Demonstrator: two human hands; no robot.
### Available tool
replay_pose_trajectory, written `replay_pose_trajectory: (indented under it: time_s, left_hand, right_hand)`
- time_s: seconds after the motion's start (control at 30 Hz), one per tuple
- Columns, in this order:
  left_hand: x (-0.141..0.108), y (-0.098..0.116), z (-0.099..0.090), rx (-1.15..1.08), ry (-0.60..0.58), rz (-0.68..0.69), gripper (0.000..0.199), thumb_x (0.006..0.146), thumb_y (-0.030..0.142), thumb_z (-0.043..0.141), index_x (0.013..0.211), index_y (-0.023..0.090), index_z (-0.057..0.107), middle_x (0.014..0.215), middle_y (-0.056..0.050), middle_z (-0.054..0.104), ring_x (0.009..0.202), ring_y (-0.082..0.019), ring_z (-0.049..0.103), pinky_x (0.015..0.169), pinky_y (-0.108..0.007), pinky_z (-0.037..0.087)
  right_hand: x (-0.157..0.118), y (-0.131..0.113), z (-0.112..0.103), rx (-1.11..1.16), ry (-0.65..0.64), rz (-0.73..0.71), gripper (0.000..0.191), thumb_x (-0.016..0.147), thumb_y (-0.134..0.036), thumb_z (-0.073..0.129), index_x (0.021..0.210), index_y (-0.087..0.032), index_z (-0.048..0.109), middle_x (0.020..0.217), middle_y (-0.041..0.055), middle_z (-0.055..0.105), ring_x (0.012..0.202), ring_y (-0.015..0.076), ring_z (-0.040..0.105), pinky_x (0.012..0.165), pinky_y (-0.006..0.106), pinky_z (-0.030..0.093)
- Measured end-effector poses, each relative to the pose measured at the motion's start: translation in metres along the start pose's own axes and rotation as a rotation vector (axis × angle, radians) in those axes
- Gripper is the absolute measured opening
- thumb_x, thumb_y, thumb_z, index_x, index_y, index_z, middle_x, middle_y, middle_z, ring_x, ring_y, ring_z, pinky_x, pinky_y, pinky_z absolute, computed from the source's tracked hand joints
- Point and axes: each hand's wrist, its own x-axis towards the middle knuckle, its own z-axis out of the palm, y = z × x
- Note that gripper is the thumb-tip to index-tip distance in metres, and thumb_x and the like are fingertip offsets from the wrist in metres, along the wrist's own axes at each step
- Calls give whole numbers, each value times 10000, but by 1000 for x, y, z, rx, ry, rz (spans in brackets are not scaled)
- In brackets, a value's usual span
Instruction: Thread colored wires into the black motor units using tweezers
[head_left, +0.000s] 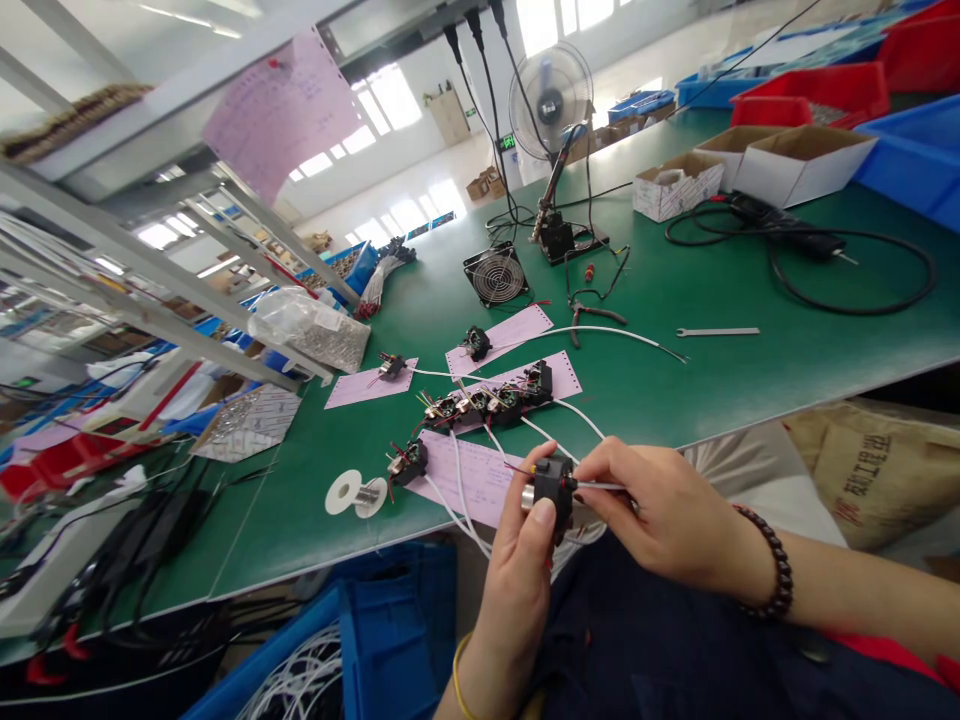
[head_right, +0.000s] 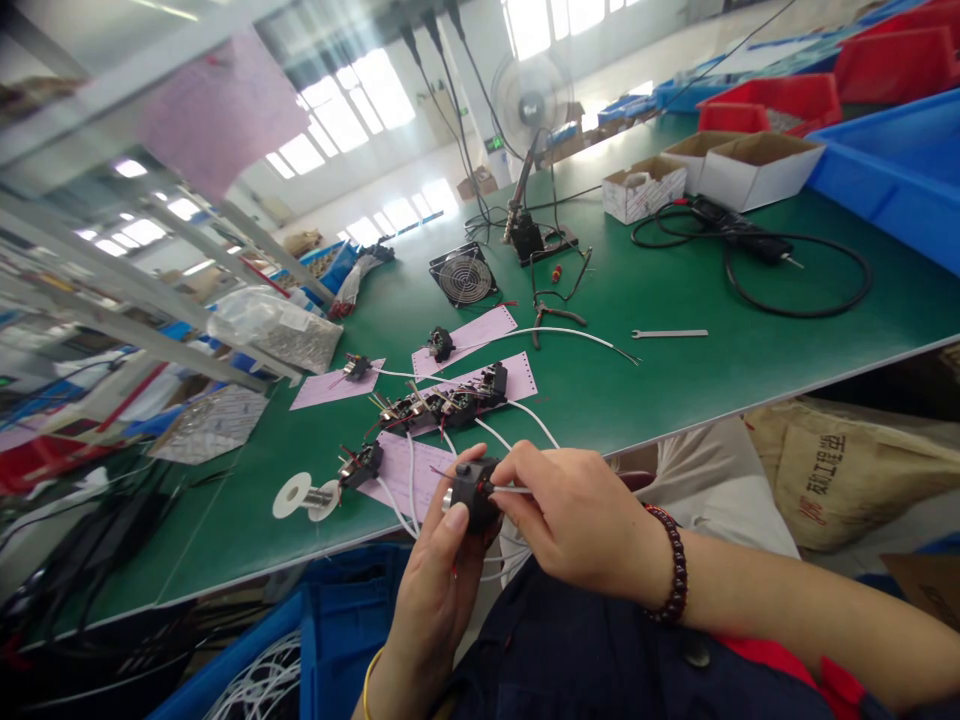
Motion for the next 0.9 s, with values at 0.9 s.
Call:
replay_pose_trajectory:
  time_s: [0.9]
  left_hand:
    - [-14, 1, 19, 384, 195, 330, 497, 1029, 589, 663, 1423, 286, 680, 1459, -79, 647, 1374, -301, 571, 1200, -376, 414]
  right_hand:
    - [2, -5, 7, -80, -22, -65, 147, 1094, -169, 413, 1026, -213, 536, 837, 64, 718, 693, 206, 662, 654, 296, 466]
